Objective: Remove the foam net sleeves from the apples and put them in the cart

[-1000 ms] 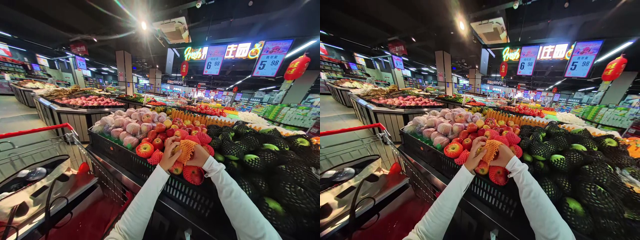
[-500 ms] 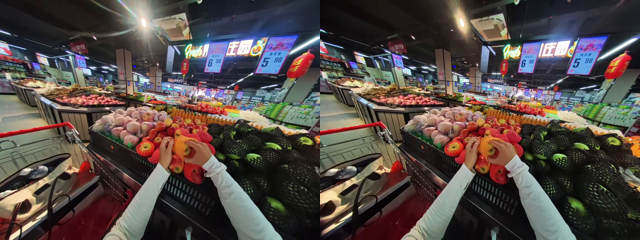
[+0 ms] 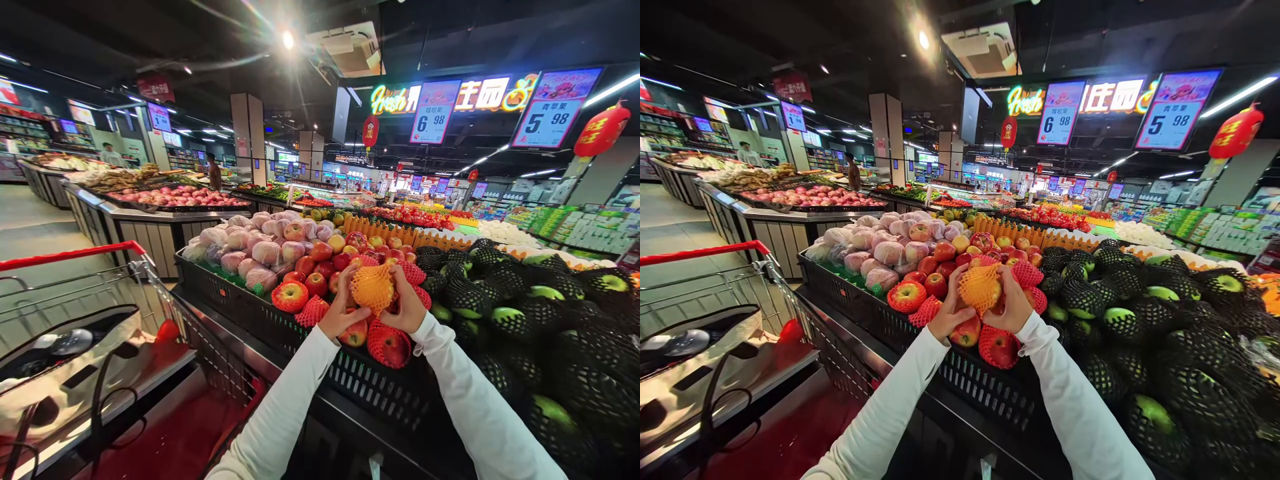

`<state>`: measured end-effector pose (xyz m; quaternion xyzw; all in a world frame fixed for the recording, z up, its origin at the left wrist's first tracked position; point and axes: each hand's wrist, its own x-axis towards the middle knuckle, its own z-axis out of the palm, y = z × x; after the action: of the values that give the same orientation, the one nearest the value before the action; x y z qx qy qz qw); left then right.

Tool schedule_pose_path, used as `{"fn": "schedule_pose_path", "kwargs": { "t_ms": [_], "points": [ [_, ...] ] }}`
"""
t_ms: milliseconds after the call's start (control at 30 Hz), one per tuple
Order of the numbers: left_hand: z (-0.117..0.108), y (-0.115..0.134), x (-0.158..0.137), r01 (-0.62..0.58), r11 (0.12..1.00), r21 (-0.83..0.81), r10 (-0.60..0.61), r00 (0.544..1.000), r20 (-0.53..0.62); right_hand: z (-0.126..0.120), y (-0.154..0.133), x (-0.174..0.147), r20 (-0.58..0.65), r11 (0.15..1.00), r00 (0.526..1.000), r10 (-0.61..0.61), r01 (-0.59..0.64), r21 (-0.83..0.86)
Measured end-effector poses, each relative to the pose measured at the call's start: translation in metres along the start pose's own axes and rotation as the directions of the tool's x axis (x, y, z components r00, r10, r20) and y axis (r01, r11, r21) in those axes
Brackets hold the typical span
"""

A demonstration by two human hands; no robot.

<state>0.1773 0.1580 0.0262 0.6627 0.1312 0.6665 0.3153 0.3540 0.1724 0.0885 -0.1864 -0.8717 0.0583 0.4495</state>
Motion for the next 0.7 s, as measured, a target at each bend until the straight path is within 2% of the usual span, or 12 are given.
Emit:
{"fn": "schedule_pose_path", "kwargs": {
  "t_ms": [133,200,267,467,567,700],
  "points": [
    [-0.002,0.000,-0.001,0.040,0.998,0.042,-0.044,0.996,0.080,0.003,0.003,-0.003,0.065,1.000,0.998,-0.003,0.002,0.017],
    [-0.003,0.000,0.000,0.067,0.997,0.032,-0.070,0.994,0.081,0.002,0.006,-0.003,0.061,1.000,0.998,-0.002,0.001,0.021],
    [-0.003,-0.001,0.000,0.060,0.997,0.056,-0.062,0.997,0.034,0.002,0.009,-0.003,0.027,1.000,1.000,-0.016,0.016,0.001],
    [-0.002,-0.008,0.000,-0.036,0.970,0.240,0.065,0.991,-0.115,0.004,0.007,0.000,-0.058,0.996,0.996,-0.074,0.071,-0.052],
    [-0.001,-0.011,-0.001,-0.062,0.932,0.358,0.133,0.975,-0.179,0.002,0.001,0.002,-0.129,0.997,0.990,-0.056,0.063,0.052],
    [-0.001,-0.011,-0.001,-0.046,0.883,0.467,0.175,0.956,-0.238,-0.003,0.000,0.003,-0.312,0.948,0.945,0.099,0.005,0.317]
  ]
}}
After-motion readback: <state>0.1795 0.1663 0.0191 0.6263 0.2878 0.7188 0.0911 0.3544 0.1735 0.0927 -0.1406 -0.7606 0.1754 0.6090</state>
